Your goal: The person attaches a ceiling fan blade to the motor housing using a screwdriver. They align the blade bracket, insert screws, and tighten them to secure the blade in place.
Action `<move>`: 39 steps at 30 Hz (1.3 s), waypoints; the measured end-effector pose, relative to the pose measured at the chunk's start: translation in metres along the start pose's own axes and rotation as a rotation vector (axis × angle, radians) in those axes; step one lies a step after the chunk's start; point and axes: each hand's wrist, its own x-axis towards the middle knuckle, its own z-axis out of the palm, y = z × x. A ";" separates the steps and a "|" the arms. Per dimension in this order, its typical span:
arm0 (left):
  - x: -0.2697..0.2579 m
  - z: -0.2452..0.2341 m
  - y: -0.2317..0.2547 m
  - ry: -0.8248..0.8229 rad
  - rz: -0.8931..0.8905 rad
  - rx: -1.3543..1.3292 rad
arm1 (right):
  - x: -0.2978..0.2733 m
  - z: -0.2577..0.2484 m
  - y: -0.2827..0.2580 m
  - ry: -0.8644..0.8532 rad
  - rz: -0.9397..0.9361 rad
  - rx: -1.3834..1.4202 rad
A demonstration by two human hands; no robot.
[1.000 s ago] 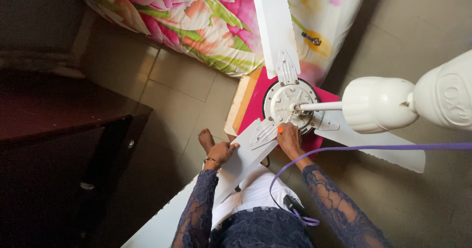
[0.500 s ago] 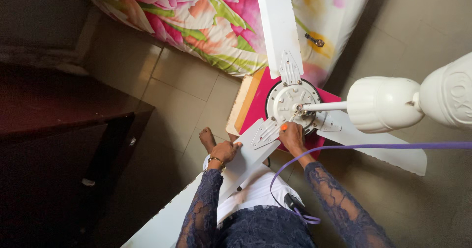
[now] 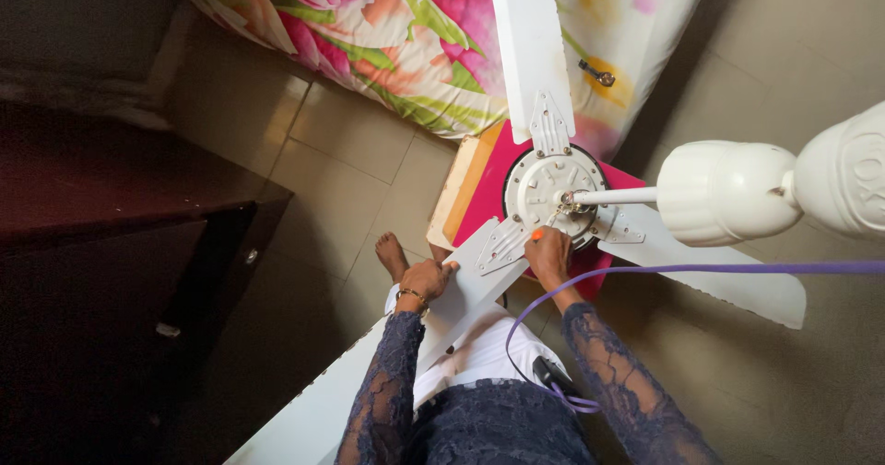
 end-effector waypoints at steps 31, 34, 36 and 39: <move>-0.002 -0.009 0.005 -0.039 -0.007 0.006 | -0.002 -0.030 -0.006 -0.138 -0.075 0.022; -0.003 -0.008 0.004 -0.025 0.004 -0.001 | 0.005 -0.017 -0.009 -0.043 0.014 0.034; -0.004 -0.009 0.005 -0.001 0.038 0.005 | 0.009 -0.015 -0.009 -0.034 -0.046 0.012; -0.007 -0.012 0.008 -0.054 -0.035 -0.008 | 0.004 -0.021 -0.007 -0.068 -0.129 -0.029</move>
